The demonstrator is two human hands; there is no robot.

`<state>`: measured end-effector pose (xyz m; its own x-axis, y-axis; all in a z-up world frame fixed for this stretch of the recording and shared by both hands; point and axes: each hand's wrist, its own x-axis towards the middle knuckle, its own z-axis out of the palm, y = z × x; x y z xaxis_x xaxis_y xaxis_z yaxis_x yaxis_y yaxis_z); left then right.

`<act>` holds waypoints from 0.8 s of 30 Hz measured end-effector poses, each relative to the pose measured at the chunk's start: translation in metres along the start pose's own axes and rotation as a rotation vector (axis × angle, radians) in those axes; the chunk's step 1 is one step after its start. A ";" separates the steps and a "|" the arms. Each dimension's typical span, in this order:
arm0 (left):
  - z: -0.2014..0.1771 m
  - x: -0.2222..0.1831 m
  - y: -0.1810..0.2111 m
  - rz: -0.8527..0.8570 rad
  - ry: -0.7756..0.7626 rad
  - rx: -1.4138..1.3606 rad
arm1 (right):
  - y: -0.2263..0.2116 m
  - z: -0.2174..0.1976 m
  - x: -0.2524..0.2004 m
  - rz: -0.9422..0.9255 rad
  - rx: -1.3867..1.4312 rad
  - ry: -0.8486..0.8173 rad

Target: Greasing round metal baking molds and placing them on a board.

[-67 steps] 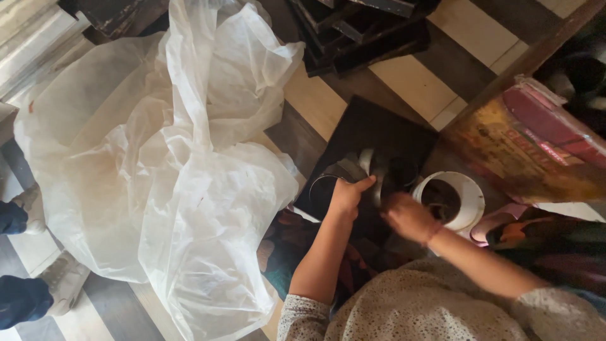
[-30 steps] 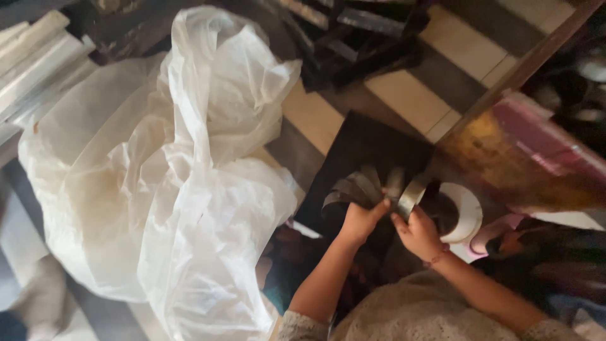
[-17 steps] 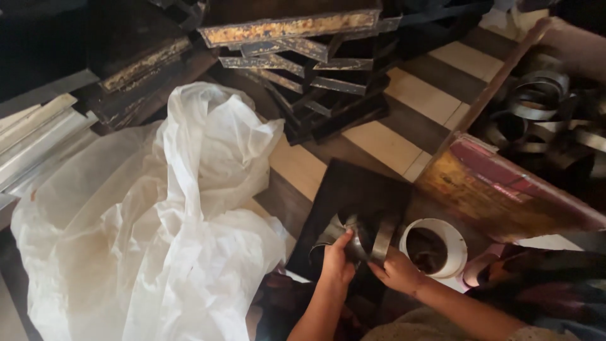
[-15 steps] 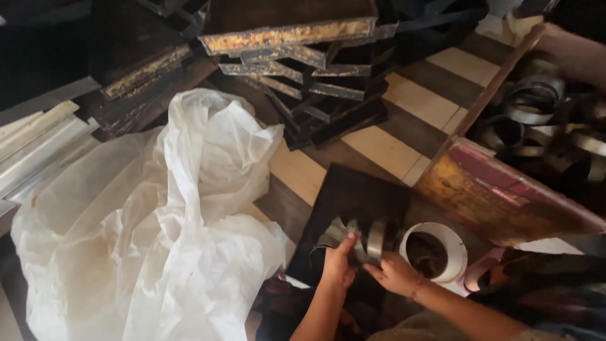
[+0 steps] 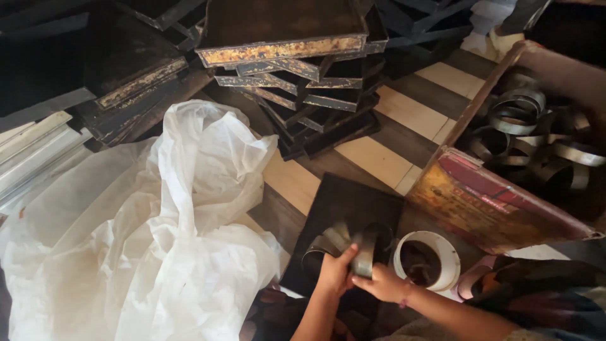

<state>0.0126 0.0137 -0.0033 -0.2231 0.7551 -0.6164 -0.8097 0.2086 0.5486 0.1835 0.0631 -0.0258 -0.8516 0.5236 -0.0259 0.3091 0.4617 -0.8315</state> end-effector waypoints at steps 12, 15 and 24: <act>-0.004 0.006 0.008 -0.074 0.091 0.235 | -0.010 -0.003 -0.008 -0.059 -0.227 -0.017; 0.004 -0.002 0.006 -0.029 -0.063 0.159 | -0.014 0.003 -0.009 0.055 0.162 0.036; -0.006 0.000 0.006 0.019 -0.057 0.269 | -0.015 -0.017 -0.005 -0.040 -0.597 -0.194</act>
<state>0.0046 0.0116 -0.0034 -0.1993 0.7928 -0.5759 -0.6310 0.3458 0.6944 0.1907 0.0659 -0.0041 -0.9114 0.3841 -0.1475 0.4107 0.8277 -0.3825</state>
